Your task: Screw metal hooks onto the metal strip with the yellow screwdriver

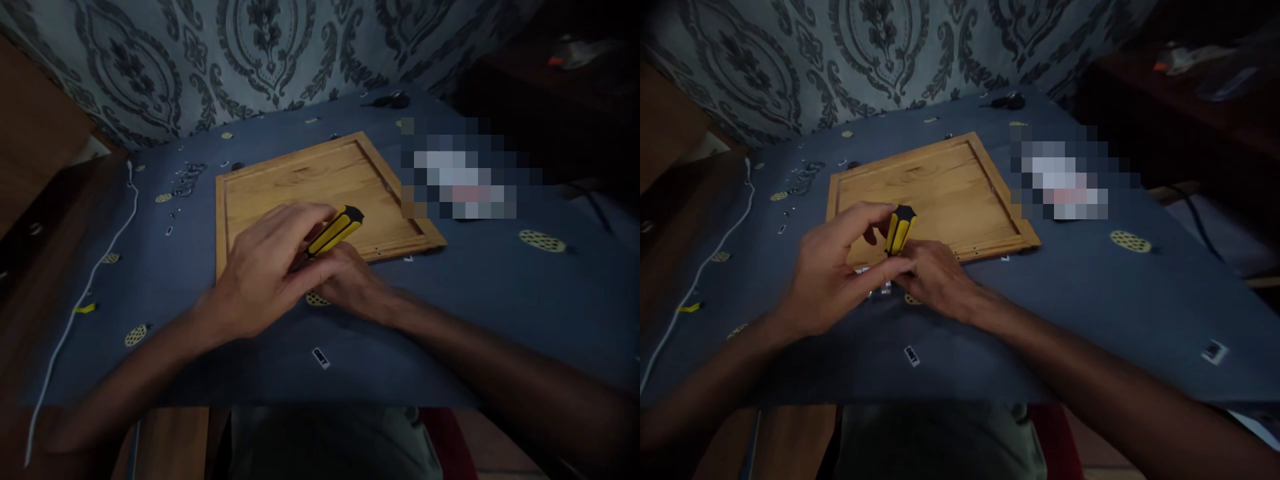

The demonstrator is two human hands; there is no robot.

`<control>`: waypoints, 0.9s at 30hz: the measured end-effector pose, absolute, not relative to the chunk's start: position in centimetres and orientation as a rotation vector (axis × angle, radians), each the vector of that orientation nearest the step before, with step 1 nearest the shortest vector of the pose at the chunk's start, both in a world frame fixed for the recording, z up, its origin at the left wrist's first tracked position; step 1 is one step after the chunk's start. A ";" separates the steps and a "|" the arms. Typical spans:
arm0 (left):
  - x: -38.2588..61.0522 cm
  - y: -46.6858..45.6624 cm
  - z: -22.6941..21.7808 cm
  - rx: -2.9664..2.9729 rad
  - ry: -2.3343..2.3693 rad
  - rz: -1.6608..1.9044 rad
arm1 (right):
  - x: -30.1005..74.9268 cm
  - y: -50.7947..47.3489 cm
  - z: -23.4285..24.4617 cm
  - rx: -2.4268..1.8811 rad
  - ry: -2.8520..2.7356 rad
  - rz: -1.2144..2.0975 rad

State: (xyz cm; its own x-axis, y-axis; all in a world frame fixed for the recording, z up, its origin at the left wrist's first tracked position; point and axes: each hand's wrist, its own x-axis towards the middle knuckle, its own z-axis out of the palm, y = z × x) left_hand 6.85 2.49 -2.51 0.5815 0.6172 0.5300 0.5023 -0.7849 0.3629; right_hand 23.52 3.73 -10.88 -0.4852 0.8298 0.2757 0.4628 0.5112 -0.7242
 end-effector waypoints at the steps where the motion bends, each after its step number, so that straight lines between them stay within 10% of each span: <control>1: 7.0 2.6 -2.4 2.624 0.969 0.999 | 23.5 3.7 -11.0 -1.034 -2.135 0.735; 27: 4.6 1.1 -1.8 2.468 1.115 1.075 | 23.7 3.4 -10.5 -0.999 -2.193 0.817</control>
